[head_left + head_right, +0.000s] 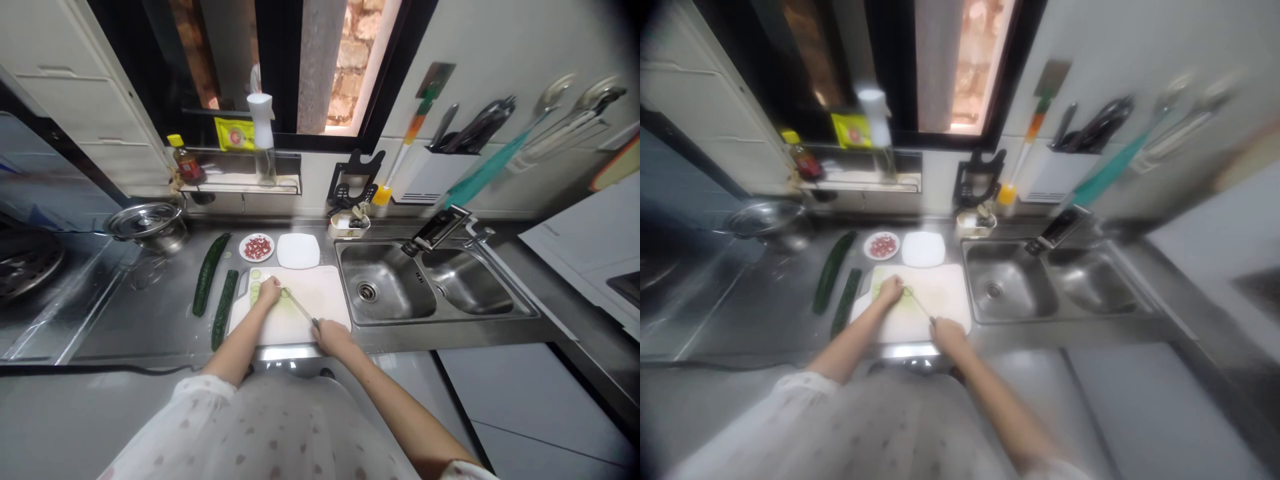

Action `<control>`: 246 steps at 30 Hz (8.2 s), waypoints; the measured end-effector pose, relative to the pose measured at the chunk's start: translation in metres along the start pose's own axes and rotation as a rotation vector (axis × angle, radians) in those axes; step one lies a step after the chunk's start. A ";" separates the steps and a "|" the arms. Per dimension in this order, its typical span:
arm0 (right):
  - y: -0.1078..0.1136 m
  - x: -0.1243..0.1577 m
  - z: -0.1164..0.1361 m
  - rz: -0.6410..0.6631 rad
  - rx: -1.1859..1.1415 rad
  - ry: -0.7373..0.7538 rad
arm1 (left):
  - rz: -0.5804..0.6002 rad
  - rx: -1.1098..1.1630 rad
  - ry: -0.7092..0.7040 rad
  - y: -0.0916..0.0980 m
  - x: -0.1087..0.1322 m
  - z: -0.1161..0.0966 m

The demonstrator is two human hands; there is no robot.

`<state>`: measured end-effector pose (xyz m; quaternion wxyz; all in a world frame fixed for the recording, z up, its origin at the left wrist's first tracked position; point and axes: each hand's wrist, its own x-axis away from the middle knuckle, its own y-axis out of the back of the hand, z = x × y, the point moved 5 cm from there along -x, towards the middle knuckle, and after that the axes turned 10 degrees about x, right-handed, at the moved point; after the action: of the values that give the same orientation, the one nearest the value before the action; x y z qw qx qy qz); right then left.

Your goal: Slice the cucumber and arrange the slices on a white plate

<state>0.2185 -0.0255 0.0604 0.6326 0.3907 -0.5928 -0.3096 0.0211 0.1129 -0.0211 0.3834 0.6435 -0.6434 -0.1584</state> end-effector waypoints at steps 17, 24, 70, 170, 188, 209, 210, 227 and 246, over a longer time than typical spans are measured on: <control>-0.014 0.018 -0.015 0.025 0.008 -0.015 | -0.044 -0.028 -0.272 -0.009 0.029 -0.003; -0.009 0.033 -0.017 0.072 -0.004 -0.054 | -0.018 -0.087 -0.214 -0.005 0.026 -0.009; 0.003 0.017 -0.024 0.056 -0.082 -0.142 | -0.166 0.011 0.183 0.062 0.113 0.082; -0.006 0.020 -0.007 0.012 -0.087 -0.072 | 0.135 -0.003 -0.211 0.019 0.003 -0.009; -0.003 0.023 -0.005 0.033 -0.064 -0.087 | 0.103 -0.069 -0.133 0.021 0.004 -0.013; -0.011 0.013 -0.007 0.040 -0.024 -0.032 | 0.115 -0.063 -0.103 0.020 -0.003 -0.009; -0.010 0.012 -0.007 0.040 -0.020 -0.030 | 0.111 -0.062 -0.101 0.020 -0.003 -0.009; -0.001 -0.004 -0.002 0.022 -0.018 0.018 | 0.109 -0.086 -0.107 0.021 -0.002 -0.012; -0.009 0.013 -0.011 0.029 -0.022 -0.012 | 0.105 -0.094 -0.069 0.021 -0.001 -0.013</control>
<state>0.2316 -0.0396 0.0594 0.6378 0.3732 -0.5987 -0.3090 0.0155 0.1202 0.0020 0.3984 0.5845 -0.6809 -0.1901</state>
